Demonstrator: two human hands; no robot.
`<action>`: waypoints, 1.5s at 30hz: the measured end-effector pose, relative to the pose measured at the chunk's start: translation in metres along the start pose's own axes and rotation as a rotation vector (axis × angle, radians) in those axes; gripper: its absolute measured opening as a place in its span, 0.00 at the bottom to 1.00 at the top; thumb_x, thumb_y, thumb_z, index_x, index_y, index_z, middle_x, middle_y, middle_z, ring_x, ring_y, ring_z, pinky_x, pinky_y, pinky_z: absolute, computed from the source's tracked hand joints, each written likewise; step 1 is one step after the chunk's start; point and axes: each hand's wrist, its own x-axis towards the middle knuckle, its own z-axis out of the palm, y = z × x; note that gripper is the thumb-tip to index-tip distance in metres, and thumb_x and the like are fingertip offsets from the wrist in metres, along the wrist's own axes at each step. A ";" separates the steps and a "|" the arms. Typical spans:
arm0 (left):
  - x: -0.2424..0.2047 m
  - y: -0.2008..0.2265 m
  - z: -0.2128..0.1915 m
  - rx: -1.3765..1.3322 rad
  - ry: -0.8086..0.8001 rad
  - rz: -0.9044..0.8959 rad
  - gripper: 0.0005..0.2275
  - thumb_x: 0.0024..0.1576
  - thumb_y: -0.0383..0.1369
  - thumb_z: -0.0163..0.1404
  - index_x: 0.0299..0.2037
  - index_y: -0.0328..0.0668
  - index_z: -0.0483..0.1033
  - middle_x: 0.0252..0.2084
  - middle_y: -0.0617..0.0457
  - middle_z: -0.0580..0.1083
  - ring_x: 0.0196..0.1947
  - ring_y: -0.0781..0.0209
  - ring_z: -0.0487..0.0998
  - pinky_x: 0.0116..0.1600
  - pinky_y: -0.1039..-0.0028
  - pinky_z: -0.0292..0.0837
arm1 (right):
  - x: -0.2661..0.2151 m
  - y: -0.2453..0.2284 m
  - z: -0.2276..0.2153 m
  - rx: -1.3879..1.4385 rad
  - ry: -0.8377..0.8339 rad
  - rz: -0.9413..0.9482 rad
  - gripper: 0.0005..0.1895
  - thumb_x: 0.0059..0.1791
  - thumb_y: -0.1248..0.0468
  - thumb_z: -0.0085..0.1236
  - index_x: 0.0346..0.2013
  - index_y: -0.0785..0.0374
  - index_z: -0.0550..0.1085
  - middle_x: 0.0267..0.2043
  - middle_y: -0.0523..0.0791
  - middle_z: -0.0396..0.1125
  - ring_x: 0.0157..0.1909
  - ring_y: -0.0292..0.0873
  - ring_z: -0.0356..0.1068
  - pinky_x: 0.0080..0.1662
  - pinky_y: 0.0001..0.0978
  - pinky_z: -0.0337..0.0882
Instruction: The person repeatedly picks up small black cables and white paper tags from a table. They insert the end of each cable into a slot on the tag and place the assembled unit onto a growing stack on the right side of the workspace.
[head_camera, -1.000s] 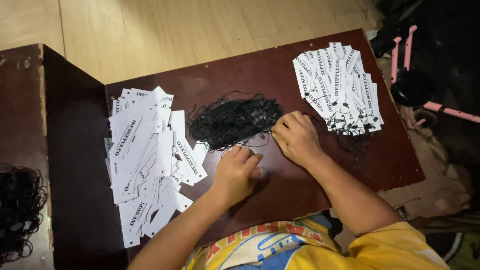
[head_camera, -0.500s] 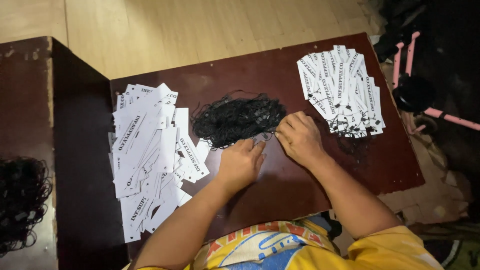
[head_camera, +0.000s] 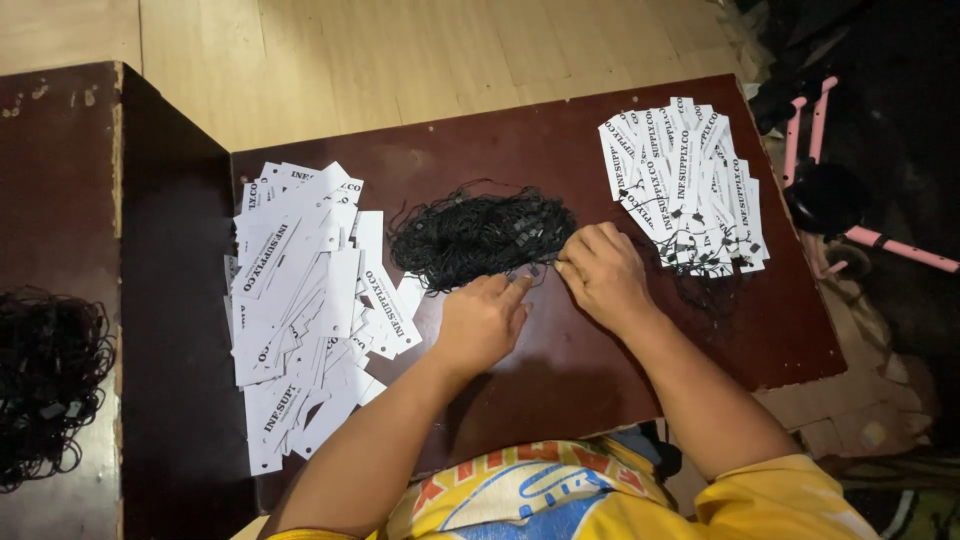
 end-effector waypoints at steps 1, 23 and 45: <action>0.000 -0.001 0.000 0.001 0.001 0.002 0.11 0.54 0.33 0.51 0.46 0.45 0.81 0.24 0.53 0.70 0.25 0.53 0.77 0.30 0.70 0.73 | 0.002 -0.002 -0.003 -0.001 0.002 0.000 0.04 0.51 0.61 0.58 0.32 0.54 0.74 0.34 0.41 0.62 0.41 0.48 0.65 0.39 0.39 0.66; -0.003 -0.002 0.001 -0.073 -0.028 -0.057 0.10 0.55 0.34 0.53 0.44 0.46 0.81 0.24 0.54 0.71 0.26 0.54 0.78 0.32 0.71 0.74 | 0.009 -0.010 -0.014 0.054 -0.027 0.000 0.02 0.50 0.62 0.61 0.36 0.56 0.76 0.36 0.43 0.65 0.43 0.50 0.67 0.43 0.40 0.68; -0.004 -0.003 -0.001 -0.067 -0.019 -0.054 0.08 0.55 0.33 0.53 0.43 0.49 0.82 0.23 0.56 0.69 0.25 0.57 0.77 0.31 0.73 0.72 | 0.005 -0.005 -0.008 0.072 -0.037 -0.008 0.05 0.51 0.62 0.60 0.33 0.58 0.75 0.36 0.44 0.65 0.42 0.52 0.67 0.42 0.43 0.67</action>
